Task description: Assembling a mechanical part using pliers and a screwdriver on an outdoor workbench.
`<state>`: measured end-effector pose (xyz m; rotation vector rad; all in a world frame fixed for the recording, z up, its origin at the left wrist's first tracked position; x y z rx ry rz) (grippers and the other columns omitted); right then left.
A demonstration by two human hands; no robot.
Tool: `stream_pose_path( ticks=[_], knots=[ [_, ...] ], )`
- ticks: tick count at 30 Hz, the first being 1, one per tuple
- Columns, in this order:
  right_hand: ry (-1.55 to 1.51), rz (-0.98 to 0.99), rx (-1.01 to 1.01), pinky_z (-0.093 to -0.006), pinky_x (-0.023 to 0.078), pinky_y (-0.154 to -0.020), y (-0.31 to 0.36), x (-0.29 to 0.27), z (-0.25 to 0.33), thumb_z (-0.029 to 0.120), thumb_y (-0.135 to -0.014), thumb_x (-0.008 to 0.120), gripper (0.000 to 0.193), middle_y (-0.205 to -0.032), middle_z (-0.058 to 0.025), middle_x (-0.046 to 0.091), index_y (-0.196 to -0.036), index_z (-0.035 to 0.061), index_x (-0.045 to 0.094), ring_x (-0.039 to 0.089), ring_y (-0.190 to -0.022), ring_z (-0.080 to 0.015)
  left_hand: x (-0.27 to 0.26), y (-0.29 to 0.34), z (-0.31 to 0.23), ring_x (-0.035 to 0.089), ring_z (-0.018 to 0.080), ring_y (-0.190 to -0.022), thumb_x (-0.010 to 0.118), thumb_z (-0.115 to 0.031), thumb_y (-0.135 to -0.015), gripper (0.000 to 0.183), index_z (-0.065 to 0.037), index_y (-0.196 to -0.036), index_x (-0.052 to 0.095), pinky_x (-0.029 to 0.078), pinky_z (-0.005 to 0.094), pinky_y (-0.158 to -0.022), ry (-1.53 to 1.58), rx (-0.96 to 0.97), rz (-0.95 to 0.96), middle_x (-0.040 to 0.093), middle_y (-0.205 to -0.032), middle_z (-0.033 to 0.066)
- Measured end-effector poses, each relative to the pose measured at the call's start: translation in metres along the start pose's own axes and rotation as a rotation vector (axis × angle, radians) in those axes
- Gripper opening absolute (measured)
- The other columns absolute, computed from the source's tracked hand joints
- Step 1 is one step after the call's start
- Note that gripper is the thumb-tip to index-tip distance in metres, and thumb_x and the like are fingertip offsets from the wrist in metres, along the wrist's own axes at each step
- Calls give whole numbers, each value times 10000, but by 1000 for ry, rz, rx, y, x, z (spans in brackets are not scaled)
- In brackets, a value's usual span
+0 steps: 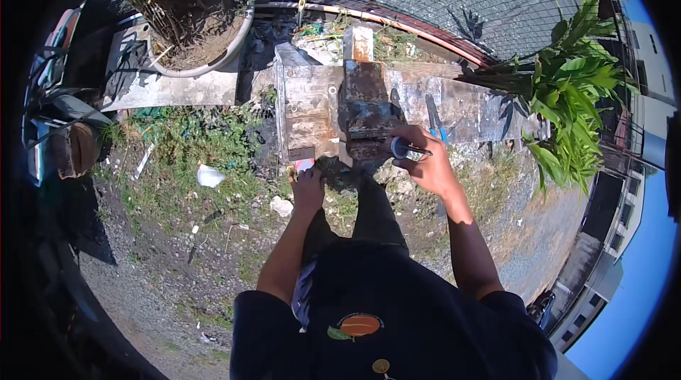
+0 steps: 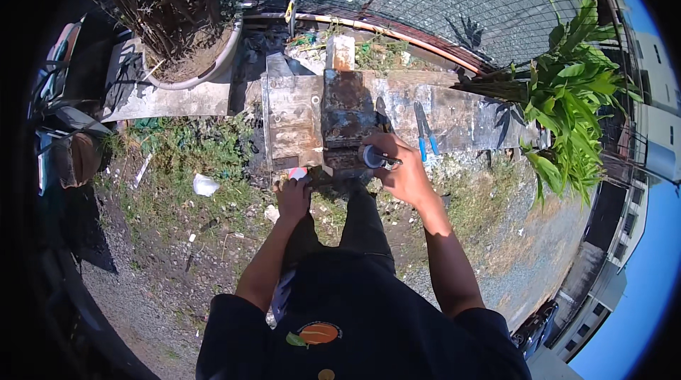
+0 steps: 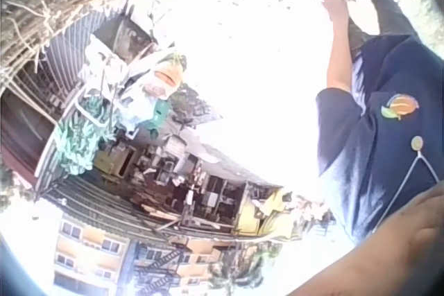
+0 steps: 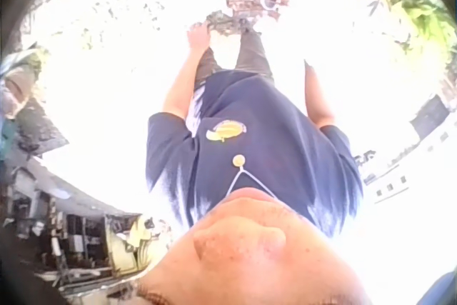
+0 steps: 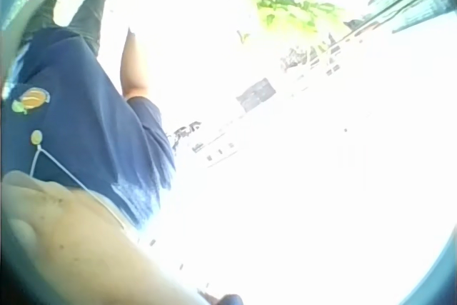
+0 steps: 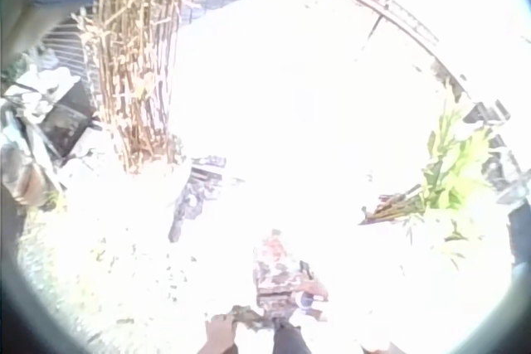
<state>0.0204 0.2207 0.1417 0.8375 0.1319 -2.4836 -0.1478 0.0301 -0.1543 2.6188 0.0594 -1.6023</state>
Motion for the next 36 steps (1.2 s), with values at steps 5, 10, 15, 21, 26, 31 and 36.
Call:
stream_pose_path(
  ticks=[5,10,15,21,26,31,36],
  knots=[
    [26,-29,27,-365,523,-837,3,-4,2,-72,-617,800,560,-1069,-64,745,-1155,52,707,699,-925,-252,-126,-9,-17,653,351,-889,696,-260,-886,274,-90,-1100,682,501,466,-838,1,0,252,699,-848,133],
    [25,-13,94,-364,532,-852,2,-1,3,-74,-610,804,569,-1096,-68,750,-1159,45,710,709,-949,-254,-164,-18,-105,638,321,-815,699,-273,-908,198,-78,-933,680,510,430,-737,587,-47,391,689,-822,105],
    [75,8,106,-371,546,-865,6,1,-7,-79,-621,802,588,-1158,-95,740,-1189,40,712,717,-977,-275,-117,-28,-184,630,382,-854,650,-343,-972,296,-49,-951,676,519,464,-783,655,283,356,690,-897,172],
    [74,-12,20,-385,555,-893,5,3,-2,-84,-606,808,597,-1192,-104,740,-1185,32,717,717,-1005,-298,-45,-27,-226,626,343,-854,622,-331,-990,273,-71,-943,691,499,471,-797,590,444,223,682,-942,159],
    [73,-37,-17,-366,556,-894,3,0,4,-131,-564,761,636,-1183,-83,752,-1178,26,719,722,-1001,-275,-24,-45,-238,609,379,-978,557,-354,-1029,354,-33,-1029,706,500,492,-842,503,357,425,695,-1016,184],
    [108,-30,12,-357,558,-889,5,4,2,-145,-560,759,643,-1186,-82,751,-1178,28,723,721,-1000,-273,-17,-65,-245,616,367,-1024,556,-322,-1026,313,-41,-1107,667,506,480,-871,554,299,457,681,-1079,183],
    [75,-24,22,-349,561,-884,4,3,-3,-154,-559,757,653,-1192,-81,751,-1182,37,725,718,-1003,-264,-9,-74,-242,623,356,-1070,555,-291,-1024,299,-49,-1185,628,513,469,-900,618,227,519,667,-1142,181]
  ],
)
Point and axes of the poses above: each hand's wrist, its own y-axis away from the middle knuckle, its own x-axis out of the palm, z = x × y, the point moved 7 cm from there along -y, towards the middle knuckle
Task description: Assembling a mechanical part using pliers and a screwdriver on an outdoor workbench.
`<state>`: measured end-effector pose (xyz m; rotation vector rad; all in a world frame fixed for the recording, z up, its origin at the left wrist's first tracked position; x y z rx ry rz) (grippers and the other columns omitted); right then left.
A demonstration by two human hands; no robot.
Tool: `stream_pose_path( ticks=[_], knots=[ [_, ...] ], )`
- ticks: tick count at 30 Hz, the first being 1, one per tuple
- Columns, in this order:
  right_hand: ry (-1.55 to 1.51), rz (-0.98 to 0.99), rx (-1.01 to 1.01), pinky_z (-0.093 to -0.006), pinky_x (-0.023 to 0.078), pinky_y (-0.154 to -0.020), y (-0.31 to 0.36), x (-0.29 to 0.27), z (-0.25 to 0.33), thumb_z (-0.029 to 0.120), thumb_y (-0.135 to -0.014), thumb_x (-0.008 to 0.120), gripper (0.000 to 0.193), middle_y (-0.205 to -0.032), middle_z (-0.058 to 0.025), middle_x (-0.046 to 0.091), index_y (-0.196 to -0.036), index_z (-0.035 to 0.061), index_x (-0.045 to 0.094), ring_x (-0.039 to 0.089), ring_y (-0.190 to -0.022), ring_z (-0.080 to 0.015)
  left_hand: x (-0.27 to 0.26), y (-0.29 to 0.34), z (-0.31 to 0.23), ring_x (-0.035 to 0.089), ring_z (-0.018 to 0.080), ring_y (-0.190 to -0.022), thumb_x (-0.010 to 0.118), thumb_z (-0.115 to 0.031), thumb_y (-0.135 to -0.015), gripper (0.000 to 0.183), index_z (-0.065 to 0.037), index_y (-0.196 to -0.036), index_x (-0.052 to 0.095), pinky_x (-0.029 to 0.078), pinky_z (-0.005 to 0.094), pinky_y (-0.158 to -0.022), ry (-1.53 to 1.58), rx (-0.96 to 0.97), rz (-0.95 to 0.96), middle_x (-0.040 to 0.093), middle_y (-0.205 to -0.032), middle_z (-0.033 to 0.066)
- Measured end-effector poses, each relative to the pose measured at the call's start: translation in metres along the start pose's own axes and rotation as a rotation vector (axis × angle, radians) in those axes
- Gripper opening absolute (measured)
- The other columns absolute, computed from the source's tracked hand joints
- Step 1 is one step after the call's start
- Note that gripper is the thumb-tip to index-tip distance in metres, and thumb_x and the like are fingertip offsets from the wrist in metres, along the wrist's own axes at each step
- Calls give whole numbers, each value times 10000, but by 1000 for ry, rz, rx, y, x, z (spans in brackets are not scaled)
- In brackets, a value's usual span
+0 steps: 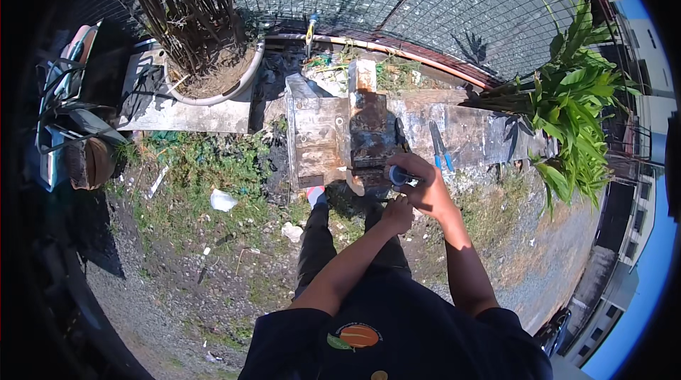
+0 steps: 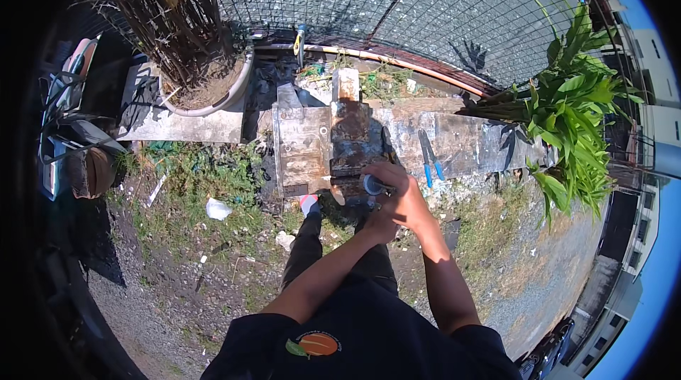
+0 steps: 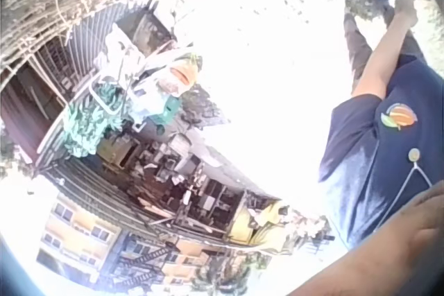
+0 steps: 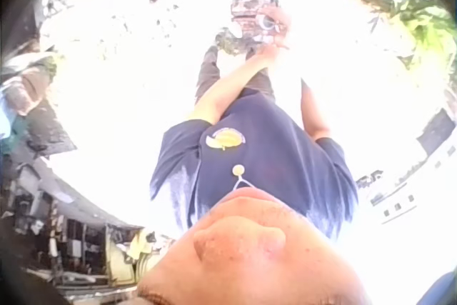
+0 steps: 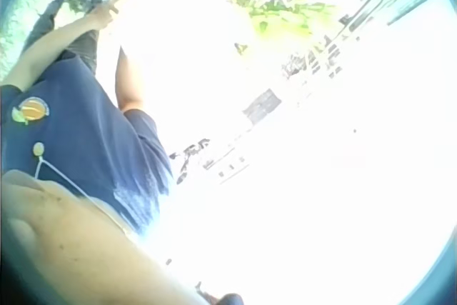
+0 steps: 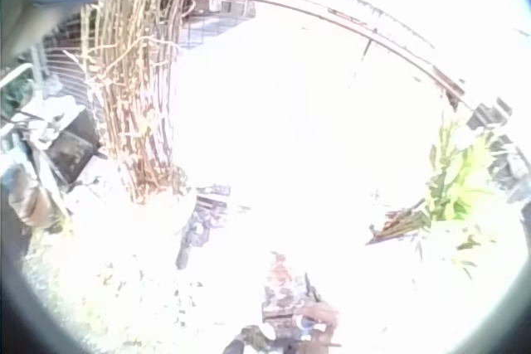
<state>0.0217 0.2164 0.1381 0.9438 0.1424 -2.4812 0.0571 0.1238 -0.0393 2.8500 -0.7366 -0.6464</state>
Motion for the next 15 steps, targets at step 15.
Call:
stream_pose_path(
  ticks=[15],
  knots=[
    [5,27,-28,-355,561,-886,-4,5,2,-160,-556,739,655,-1205,-87,746,-1179,39,724,715,-1009,-268,15,-1,15,643,320,-1209,551,-196,-1017,422,-74,-1419,510,531,433,-988,304,-227,126,626,-1331,176]
  ],
)
Point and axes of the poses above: each hand's wrist, its own y-axis away from the middle knuckle, its own x-axis out of the palm, z = x × y, the point moved 7 cm from there along -y, towards the middle knuckle
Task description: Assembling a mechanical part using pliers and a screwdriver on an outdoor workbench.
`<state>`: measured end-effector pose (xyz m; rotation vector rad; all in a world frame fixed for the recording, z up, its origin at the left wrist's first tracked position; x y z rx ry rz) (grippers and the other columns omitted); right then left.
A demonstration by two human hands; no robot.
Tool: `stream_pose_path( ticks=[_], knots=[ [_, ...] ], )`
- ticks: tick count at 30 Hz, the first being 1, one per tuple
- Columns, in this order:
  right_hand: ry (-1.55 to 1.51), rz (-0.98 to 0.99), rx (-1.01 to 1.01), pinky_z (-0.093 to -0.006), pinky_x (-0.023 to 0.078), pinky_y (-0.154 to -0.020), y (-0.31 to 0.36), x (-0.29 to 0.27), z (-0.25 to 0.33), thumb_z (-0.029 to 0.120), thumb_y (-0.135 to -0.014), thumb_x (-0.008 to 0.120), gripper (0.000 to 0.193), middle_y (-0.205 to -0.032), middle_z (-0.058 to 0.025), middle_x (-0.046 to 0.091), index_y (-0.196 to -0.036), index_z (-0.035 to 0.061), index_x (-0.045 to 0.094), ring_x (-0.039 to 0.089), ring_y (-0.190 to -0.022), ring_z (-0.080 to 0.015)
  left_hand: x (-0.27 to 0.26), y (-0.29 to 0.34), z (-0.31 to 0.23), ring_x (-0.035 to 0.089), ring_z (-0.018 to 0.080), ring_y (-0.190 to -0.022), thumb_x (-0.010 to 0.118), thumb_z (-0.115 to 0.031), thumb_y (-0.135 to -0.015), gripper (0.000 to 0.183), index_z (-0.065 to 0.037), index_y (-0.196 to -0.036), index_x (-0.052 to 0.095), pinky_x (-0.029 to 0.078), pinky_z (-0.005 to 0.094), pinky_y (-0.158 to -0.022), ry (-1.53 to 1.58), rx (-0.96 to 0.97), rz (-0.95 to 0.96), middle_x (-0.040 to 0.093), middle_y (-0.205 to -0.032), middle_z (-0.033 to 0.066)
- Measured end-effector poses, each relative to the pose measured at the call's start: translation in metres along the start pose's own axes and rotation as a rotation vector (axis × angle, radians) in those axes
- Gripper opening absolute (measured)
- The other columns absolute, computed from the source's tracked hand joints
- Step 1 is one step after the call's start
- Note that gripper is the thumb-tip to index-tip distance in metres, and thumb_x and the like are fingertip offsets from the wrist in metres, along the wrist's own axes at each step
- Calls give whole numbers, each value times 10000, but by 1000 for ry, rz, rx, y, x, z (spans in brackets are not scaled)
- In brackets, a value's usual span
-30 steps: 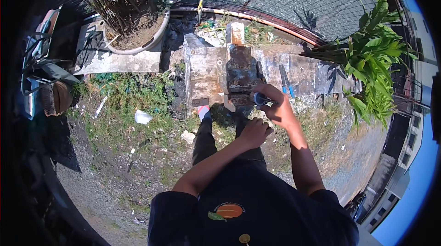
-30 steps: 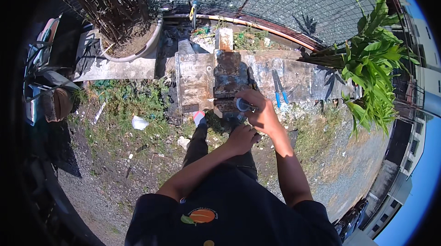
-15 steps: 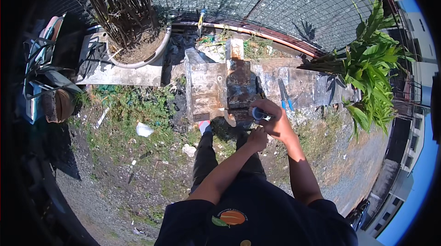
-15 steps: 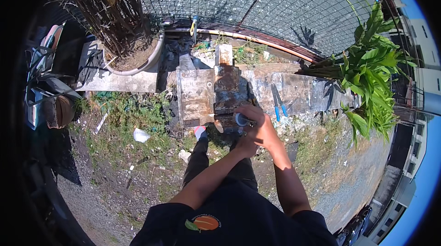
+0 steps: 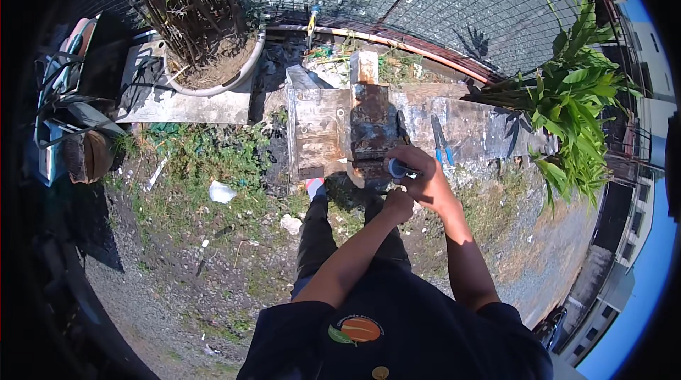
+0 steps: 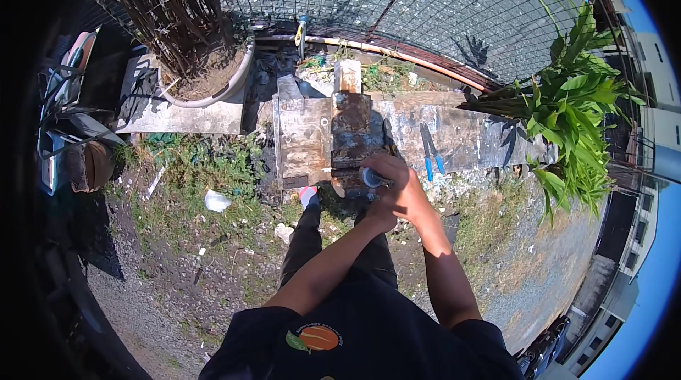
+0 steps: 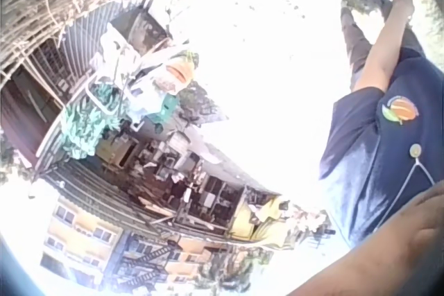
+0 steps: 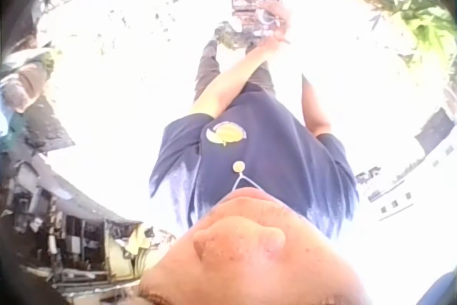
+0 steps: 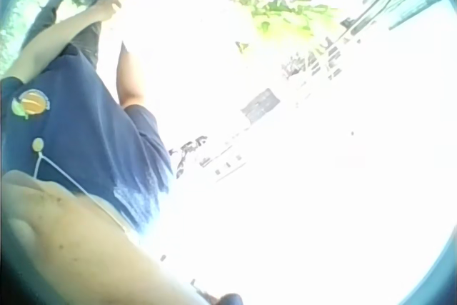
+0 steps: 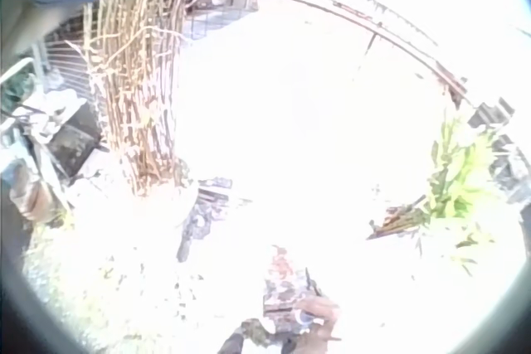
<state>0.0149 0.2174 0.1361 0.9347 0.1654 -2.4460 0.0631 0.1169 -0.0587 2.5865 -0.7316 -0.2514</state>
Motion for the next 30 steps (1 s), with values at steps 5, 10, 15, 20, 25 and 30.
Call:
stream_pose_path(
  ticks=[5,10,15,20,25,30],
  knots=[
    [4,38,30,-370,554,-886,-2,1,-2,-154,-560,730,651,-1205,-94,744,-1182,38,720,713,-1016,-278,-4,5,12,649,311,-1245,550,-170,-1015,481,-80,-1481,478,536,424,-1011,89,-69,27,614,-1381,175],
    [19,64,31,-386,546,-888,-4,3,-4,-134,-574,737,636,-1201,-96,743,-1186,36,714,712,-1023,-290,-13,-1,1,647,310,-1184,559,-183,-1014,407,-81,-1404,503,529,419,-977,57,-53,-2,626,-1319,169],
    [-13,67,-50,-387,540,-871,-6,3,-1,-101,-594,744,615,-1188,-98,743,-1193,33,712,713,-1006,-295,-22,9,0,645,310,-1123,568,-195,-1012,336,-82,-1327,528,522,414,-944,30,-32,-21,638,-1257,164],
    [53,75,-86,-390,531,-860,-7,3,5,-59,-611,755,593,-1187,-101,738,-1195,28,708,708,-1006,-292,-20,21,-8,644,310,-1062,576,-207,-1011,269,-84,-1250,553,515,409,-910,-3,-9,-39,649,-1196,158],
    [26,83,-18,-381,518,-860,-8,5,4,-30,-624,768,578,-1162,-95,731,-1197,23,705,696,-992,-284,-28,27,-19,642,310,-1000,585,-219,-1010,211,-85,-1172,578,508,404,-876,-51,31,-54,661,-1134,152],
    [-62,59,26,-378,505,-873,-4,7,-1,-21,-626,792,582,-1122,-83,722,-1199,24,703,684,-980,-282,-41,36,-27,641,310,-939,593,-231,-1009,169,-86,-1095,603,501,399,-843,-109,66,-73,673,-1072,147]
  ],
)
Point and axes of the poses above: each hand's wrist, its own y-axis away from the middle knuckle, its own x-axis out of the palm, z = x × y, the point moved 7 cm from there along -y, towards the middle knuckle
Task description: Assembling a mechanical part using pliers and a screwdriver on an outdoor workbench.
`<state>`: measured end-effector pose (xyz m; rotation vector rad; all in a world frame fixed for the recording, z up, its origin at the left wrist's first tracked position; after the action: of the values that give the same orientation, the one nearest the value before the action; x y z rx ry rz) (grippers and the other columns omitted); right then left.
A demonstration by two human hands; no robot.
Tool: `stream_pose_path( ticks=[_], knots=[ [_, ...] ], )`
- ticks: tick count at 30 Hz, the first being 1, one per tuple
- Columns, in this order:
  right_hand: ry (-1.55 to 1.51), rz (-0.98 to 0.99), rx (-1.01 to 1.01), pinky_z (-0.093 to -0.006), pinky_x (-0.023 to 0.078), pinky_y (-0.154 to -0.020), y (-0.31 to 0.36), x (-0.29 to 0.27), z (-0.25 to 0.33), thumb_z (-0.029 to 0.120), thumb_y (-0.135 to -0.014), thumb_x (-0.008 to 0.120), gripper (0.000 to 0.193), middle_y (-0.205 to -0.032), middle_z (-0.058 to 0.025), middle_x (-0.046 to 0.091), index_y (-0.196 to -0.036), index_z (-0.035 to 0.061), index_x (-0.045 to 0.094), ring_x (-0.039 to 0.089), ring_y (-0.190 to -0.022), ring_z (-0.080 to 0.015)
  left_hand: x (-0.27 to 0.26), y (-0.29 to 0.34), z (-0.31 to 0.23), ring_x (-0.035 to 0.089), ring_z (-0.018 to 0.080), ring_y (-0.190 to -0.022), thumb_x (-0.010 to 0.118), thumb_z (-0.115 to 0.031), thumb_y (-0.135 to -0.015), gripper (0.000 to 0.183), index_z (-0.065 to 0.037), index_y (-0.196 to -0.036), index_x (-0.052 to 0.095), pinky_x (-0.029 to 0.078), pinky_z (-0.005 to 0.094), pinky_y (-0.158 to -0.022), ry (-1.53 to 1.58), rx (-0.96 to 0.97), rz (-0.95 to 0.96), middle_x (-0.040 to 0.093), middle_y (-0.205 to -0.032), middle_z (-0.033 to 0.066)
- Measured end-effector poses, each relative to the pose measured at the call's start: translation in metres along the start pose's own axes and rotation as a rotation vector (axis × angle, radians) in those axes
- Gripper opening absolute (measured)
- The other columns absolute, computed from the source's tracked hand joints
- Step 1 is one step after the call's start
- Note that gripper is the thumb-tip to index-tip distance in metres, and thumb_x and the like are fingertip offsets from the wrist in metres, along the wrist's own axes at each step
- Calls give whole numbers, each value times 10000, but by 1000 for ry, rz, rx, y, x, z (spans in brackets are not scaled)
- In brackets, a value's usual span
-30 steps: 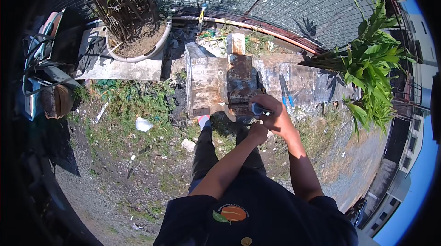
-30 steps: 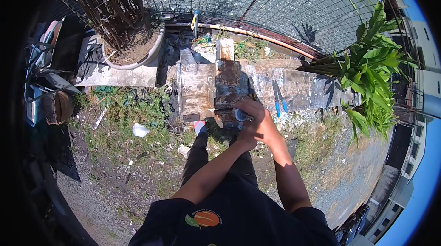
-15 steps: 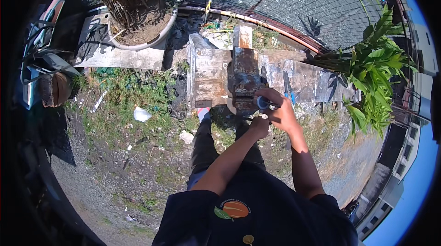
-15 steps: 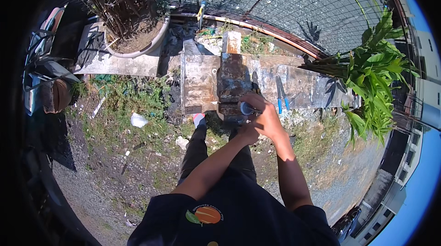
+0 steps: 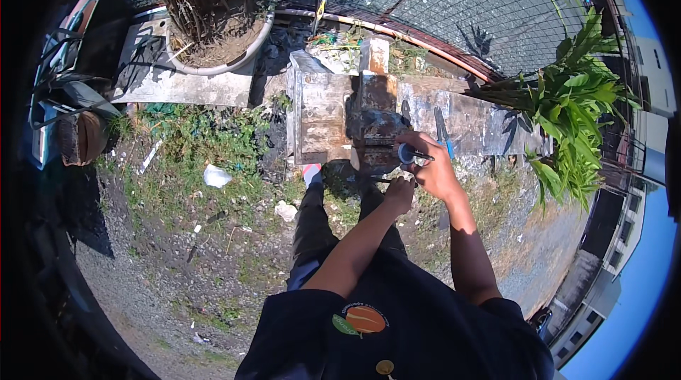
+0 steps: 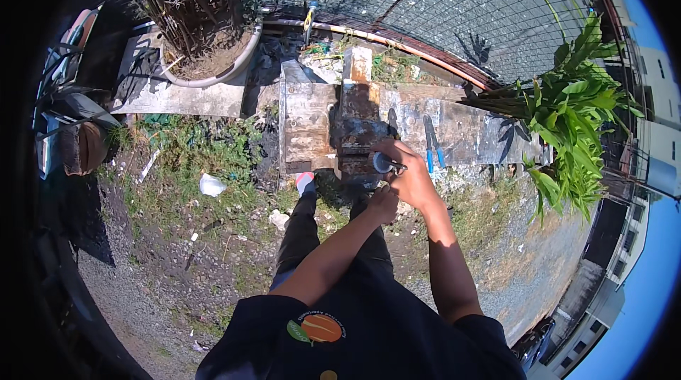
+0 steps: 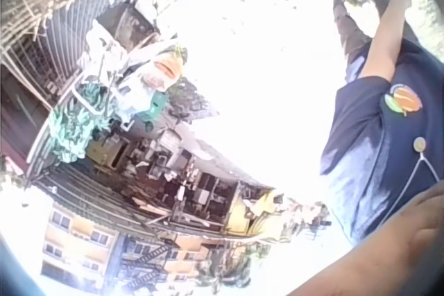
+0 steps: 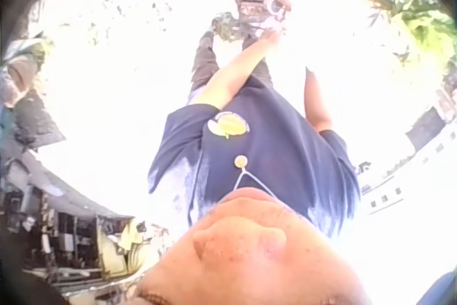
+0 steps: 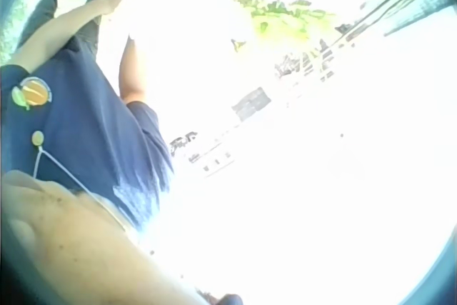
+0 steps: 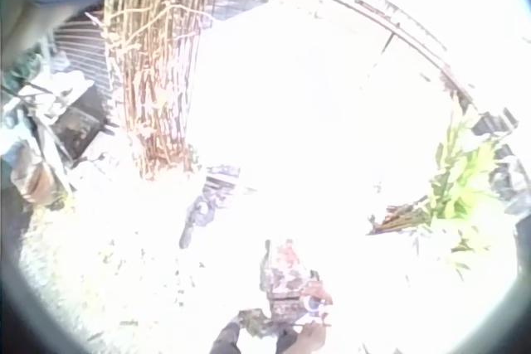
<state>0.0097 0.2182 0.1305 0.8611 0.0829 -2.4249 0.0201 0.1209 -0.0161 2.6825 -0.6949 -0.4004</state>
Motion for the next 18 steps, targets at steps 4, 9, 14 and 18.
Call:
stream_pose_path(
  ticks=[4,9,14,18],
  knots=[
    [8,-23,29,-333,507,-891,0,0,3,-70,-611,735,620,-1156,-65,702,-1221,35,701,671,-1014,-240,-13,11,4,639,309,-890,600,-241,-1008,158,-87,-1033,623,496,395,-816,-45,18,-15,682,-1022,142],
    [-22,-42,30,-320,497,-857,-2,4,6,-61,-651,744,552,-1093,-63,701,-1194,32,706,658,-959,-239,-14,10,-10,638,309,-829,609,-253,-1006,177,-88,-956,648,489,390,-782,-84,46,-40,694,-960,136],
    [130,-40,91,-334,488,-808,-1,6,1,-50,-655,805,512,-1019,-72,700,-1153,17,707,639,-866,-241,-37,-3,-14,636,309,-768,617,-265,-1005,224,-89,-878,673,482,385,-749,-109,80,-68,705,-898,131],
    [98,-39,98,-331,488,-803,0,6,-1,-38,-662,817,506,-996,-70,695,-1154,22,711,633,-849,-243,-37,14,-18,635,309,-719,624,-275,-1004,272,-90,-817,693,476,381,-722,-148,95,-91,715,-849,126]
  ],
)
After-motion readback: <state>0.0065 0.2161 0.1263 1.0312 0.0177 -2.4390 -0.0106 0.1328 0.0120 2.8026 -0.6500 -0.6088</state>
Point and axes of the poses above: each hand's wrist, its own y-axis away from the middle knuckle, its own x-axis out of the palm, z = x × y, the point moved 7 cm from there along -y, towards the middle knuckle
